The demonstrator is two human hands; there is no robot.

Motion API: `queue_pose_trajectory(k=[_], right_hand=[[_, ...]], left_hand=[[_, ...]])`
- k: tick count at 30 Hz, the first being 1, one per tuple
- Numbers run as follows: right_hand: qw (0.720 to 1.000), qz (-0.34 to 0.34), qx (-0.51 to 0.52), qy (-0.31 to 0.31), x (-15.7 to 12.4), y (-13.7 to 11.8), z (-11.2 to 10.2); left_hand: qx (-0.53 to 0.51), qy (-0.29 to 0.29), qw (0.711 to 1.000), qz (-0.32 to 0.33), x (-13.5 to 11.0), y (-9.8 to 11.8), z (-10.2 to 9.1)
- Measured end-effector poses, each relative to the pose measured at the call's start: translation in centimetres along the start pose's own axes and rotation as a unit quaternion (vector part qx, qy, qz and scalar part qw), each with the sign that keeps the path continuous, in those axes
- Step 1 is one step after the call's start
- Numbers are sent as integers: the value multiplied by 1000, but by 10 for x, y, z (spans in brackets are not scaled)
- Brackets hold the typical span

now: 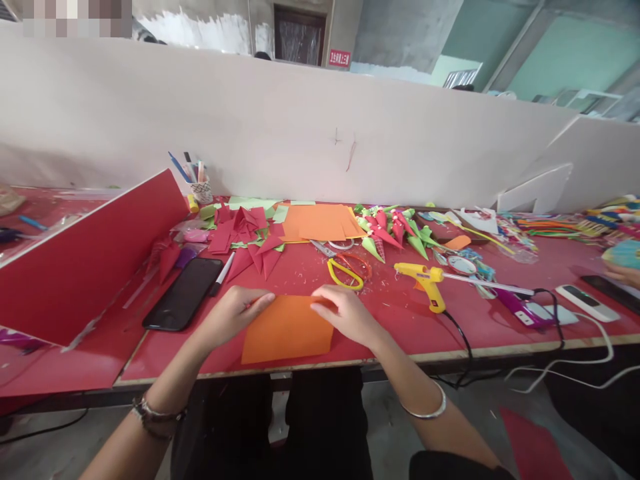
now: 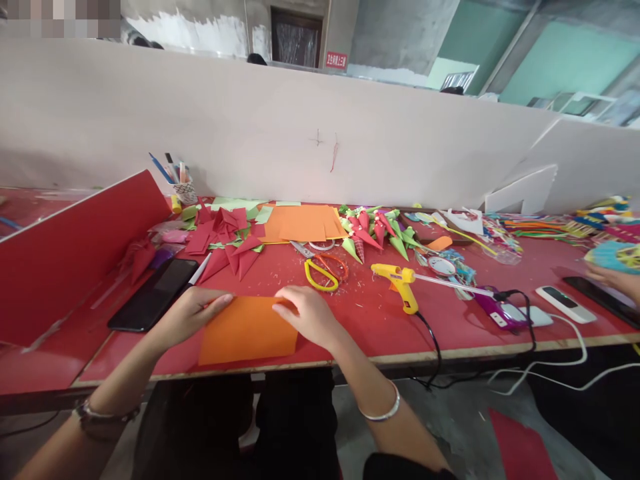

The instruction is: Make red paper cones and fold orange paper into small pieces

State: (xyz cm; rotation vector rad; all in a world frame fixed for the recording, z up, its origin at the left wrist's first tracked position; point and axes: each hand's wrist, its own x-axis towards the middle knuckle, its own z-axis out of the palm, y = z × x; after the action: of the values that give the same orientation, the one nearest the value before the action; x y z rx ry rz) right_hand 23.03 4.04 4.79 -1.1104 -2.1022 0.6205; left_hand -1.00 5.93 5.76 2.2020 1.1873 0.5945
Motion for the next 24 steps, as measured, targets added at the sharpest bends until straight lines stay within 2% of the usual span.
queue_pose_trajectory(k=[2,4,6,11,12,14,16,17,19,21,24], right_hand=[[998,39,48,6,2,1,4],[991,82,96,49,4,9,8],[981,115,130,88,4,18,11],[980,128,120,88,7,28,25],[983,119,91,104,7,27,28],[980,84,-3,178,7,19,31],[969,19,-85,232,6,8,33],[970,-16,-97,224,5,1,34],[986,-54,-60,147,4,-13,34],[997,-40,5,70,5,-23,34],[996,-15,86,18,6,-32,30]], left_hand=[[-82,-26,996,-6,-2,-3,1],[-152,-67,986,-15,-7,-8,0],[-182,-77,980,-33,-12,-10,2],[-192,43,975,-101,-10,-8,17],[-184,64,974,-111,-7,-7,20],[-157,104,973,-130,-3,-4,25],[-137,138,970,-144,0,1,29],[-131,146,970,-143,0,4,30],[-138,134,975,-113,1,13,30],[-162,104,980,-49,1,22,30],[-194,73,977,50,1,32,27]])
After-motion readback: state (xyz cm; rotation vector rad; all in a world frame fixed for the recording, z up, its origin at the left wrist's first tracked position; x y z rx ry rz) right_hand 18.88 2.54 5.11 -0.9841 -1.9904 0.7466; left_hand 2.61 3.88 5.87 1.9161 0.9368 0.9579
